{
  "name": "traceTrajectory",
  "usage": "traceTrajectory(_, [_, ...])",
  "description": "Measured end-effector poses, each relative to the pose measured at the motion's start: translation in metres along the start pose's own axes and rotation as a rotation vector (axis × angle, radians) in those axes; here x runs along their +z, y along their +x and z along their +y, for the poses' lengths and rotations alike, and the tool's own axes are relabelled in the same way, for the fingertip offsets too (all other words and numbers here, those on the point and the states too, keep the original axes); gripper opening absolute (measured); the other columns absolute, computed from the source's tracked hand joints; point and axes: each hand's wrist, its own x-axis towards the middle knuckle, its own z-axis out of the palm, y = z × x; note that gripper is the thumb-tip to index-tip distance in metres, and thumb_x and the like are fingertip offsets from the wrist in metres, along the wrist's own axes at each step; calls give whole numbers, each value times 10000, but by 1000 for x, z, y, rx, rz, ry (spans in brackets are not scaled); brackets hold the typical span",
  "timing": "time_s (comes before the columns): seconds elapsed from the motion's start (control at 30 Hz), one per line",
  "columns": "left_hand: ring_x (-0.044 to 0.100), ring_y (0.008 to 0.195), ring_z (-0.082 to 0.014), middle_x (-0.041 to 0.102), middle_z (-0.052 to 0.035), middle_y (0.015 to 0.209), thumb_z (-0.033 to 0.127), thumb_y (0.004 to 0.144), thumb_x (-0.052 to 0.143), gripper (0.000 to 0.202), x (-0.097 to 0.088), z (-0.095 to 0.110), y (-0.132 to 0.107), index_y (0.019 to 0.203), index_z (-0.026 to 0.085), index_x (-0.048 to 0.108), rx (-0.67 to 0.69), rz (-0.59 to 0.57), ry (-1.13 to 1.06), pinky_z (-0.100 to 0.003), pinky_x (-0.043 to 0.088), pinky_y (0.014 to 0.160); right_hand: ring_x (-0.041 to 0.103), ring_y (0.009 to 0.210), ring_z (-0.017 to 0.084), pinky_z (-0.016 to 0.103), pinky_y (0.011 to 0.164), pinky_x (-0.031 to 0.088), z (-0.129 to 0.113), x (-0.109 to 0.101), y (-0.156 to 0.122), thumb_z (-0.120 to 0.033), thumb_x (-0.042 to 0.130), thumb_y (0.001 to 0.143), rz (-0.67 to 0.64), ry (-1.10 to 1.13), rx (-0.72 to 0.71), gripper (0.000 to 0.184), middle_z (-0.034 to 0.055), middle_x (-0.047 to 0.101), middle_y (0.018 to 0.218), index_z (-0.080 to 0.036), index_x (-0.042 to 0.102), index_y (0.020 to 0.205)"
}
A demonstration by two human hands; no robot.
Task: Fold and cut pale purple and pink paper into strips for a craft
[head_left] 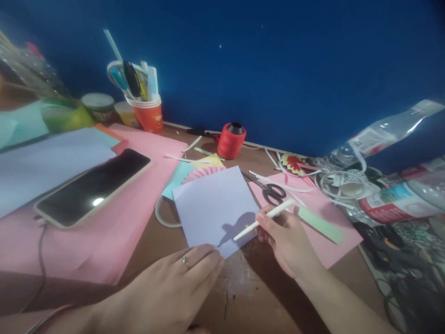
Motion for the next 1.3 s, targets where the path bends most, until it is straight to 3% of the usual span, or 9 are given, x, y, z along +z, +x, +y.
traceTrajectory(0.1, [517,1170,-266,526,-114,1327,286,713,610,621,11,-7,-3,1305,151,477,61,32,5,-346,449,958,484,451,66,185,430,391,6,-6,-2,-338,750,718,4,-103,-37,225,-52,544,498,-180,607,648])
traceTrajectory(0.23, [532,1134,-262,549,-115,1299,263,759,514,553,40,-20,-8,1302,162,472,158,211,74,-356,447,952,503,458,85,219,446,405,11,-10,-4,-315,713,761,5,-181,-75,175,-52,550,507,-204,612,672])
traceTrajectory(0.4, [509,1172,-257,488,-110,1371,307,815,513,692,63,-31,-13,1438,151,254,212,388,141,-299,449,949,504,455,90,238,458,409,9,-11,-7,-297,700,771,-27,-267,-115,165,-49,550,498,-209,616,660])
traceTrajectory(0.53, [437,1249,-242,455,-58,1407,204,802,524,758,56,-32,-12,1466,166,159,304,390,201,-281,413,987,502,462,93,240,457,393,8,-11,-8,-292,695,779,-22,-270,-124,154,-50,551,506,-219,618,667])
traceTrajectory(0.63, [450,1227,-208,409,9,1438,157,782,506,724,44,-27,-6,1449,206,227,292,341,211,-293,390,1009,500,479,96,242,467,397,8,-10,-8,-289,685,791,-3,-213,-116,150,-43,566,537,-226,621,670])
traceTrajectory(0.7, [477,1185,-200,357,26,1463,216,786,515,696,39,-23,-2,1435,201,264,298,308,208,-297,400,995,501,493,97,242,472,398,8,-9,-8,-293,678,797,9,-190,-117,153,-36,571,556,-224,627,670])
traceTrajectory(0.83, [478,1170,-218,332,56,1468,172,774,497,671,40,-19,-1,1416,222,311,265,308,283,-333,420,964,494,490,97,243,466,401,7,-8,-10,-298,682,789,16,-191,-137,168,-34,551,546,-214,626,654])
traceTrajectory(1.03, [473,1190,-234,433,7,1420,154,809,450,630,48,-21,-5,1420,213,308,254,358,258,-342,426,963,471,460,103,237,408,368,5,-6,-13,-314,685,776,15,-316,-139,177,-39,522,502,-220,606,648])
traceTrajectory(1.3, [398,1293,-223,373,-7,1453,139,800,499,777,46,-29,-6,1469,236,116,297,294,104,-322,348,1064,479,472,101,240,415,374,4,-6,-14,-316,680,785,13,-308,-155,176,-37,532,514,-221,610,656])
